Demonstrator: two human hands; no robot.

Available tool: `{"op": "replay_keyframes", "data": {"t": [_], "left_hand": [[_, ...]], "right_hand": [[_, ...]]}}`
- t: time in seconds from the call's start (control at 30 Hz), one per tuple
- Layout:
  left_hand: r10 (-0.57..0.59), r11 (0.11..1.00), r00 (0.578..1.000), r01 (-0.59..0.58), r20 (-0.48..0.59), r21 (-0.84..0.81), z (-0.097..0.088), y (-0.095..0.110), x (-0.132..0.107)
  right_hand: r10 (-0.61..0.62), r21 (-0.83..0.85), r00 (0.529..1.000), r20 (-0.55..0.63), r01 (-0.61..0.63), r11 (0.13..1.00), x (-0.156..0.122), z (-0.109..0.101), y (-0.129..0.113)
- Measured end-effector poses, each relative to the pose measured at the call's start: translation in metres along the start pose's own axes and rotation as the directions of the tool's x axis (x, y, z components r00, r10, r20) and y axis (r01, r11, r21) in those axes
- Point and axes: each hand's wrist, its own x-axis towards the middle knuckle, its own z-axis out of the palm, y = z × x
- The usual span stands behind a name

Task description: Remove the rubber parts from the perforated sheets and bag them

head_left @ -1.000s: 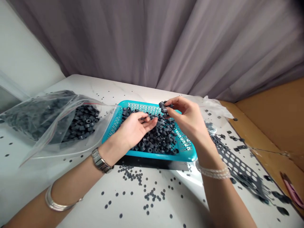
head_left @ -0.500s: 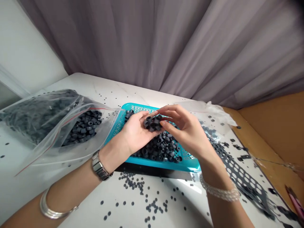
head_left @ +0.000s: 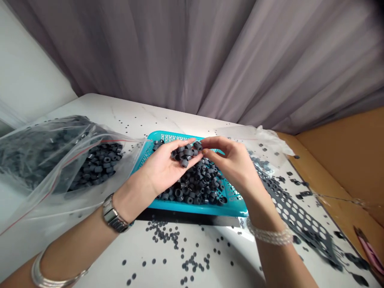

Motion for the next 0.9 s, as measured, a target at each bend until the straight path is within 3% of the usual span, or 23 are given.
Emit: {"op": "replay_keyframes", "data": {"t": [0.13, 0.3, 0.73, 0.9], "left_hand": [[-0.019, 1.0, 1.0, 0.018, -0.02, -0.011, 0.001, 0.0, 0.0], [-0.012, 1.0, 0.999, 0.011, -0.043, -0.023, 0.0, 0.002, 0.002], [-0.005, 0.995, 0.999, 0.001, -0.044, -0.098, -0.001, 0.009, -0.001], [-0.002, 0.995, 0.997, -0.006, -0.08, -0.097, 0.002, 0.012, -0.002]], "right_hand": [[0.033, 0.136, 0.999, 0.008, -0.034, 0.99, 0.002, 0.001, 0.004], [0.016, 0.093, 1.0, -0.009, -0.015, 0.996, 0.0, 0.005, 0.003], [-0.011, 0.356, 1.0, 0.021, 0.003, 0.934, 0.002, 0.008, 0.011], [0.014, 0.362, 0.999, 0.046, -0.029, 0.932, 0.001, 0.007, 0.01]]}}
